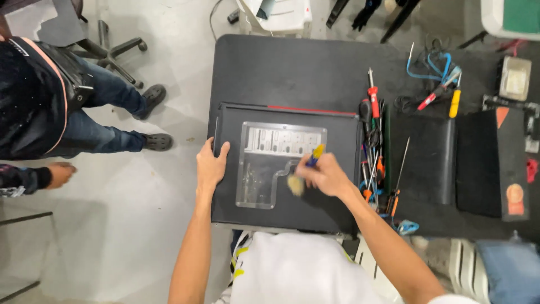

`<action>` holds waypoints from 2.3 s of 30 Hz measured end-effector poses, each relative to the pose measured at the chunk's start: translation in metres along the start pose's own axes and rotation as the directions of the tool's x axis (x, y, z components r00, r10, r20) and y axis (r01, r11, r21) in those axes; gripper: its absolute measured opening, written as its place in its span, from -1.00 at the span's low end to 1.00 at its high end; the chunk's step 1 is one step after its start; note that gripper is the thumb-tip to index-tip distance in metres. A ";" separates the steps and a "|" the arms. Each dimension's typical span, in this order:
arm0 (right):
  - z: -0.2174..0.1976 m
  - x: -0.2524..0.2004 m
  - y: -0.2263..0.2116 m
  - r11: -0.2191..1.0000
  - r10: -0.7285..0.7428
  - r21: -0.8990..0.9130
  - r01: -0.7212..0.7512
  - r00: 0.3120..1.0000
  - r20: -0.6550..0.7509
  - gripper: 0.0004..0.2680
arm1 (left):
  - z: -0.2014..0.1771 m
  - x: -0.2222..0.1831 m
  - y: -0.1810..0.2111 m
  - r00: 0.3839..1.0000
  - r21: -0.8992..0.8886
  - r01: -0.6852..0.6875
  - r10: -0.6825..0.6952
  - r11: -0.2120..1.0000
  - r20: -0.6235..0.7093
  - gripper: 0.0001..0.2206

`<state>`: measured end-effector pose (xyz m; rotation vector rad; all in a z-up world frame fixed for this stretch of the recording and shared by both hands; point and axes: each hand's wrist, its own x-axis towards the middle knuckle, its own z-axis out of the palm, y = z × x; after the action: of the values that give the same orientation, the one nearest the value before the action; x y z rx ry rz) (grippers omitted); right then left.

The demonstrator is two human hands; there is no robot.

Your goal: Cleaning a computer case side panel using a brush and cleaning tools at a repair bench.

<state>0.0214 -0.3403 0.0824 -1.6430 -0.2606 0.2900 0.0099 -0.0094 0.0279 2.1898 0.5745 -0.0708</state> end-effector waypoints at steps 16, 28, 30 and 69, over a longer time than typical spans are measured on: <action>0.016 0.010 -0.043 0.970 0.186 -0.183 -0.161 0.974 0.129 -0.94 | -0.009 -0.008 0.010 0.995 0.011 0.029 -0.030 1.000 0.092 -0.34; 0.002 0.006 -0.002 0.980 -0.038 -0.199 -0.011 0.970 -0.240 -0.95 | -0.006 -0.002 0.004 0.996 0.022 0.028 -0.030 0.999 0.083 -0.36; 0.001 -0.001 0.001 0.981 -0.030 -0.193 -0.009 0.980 -0.198 -0.93 | -0.005 -0.002 0.008 0.996 0.023 0.031 -0.033 0.999 0.081 -0.36; 0.159 0.161 0.005 0.868 -0.474 -0.170 0.466 0.880 -0.009 -0.89 | 0.002 0.003 -0.021 0.989 -0.091 -0.128 0.134 0.988 0.068 -0.34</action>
<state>0.1186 -0.1370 0.0590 -1.6854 -0.6493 -0.1502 0.0041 0.0017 0.0111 2.1256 0.3837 -0.0557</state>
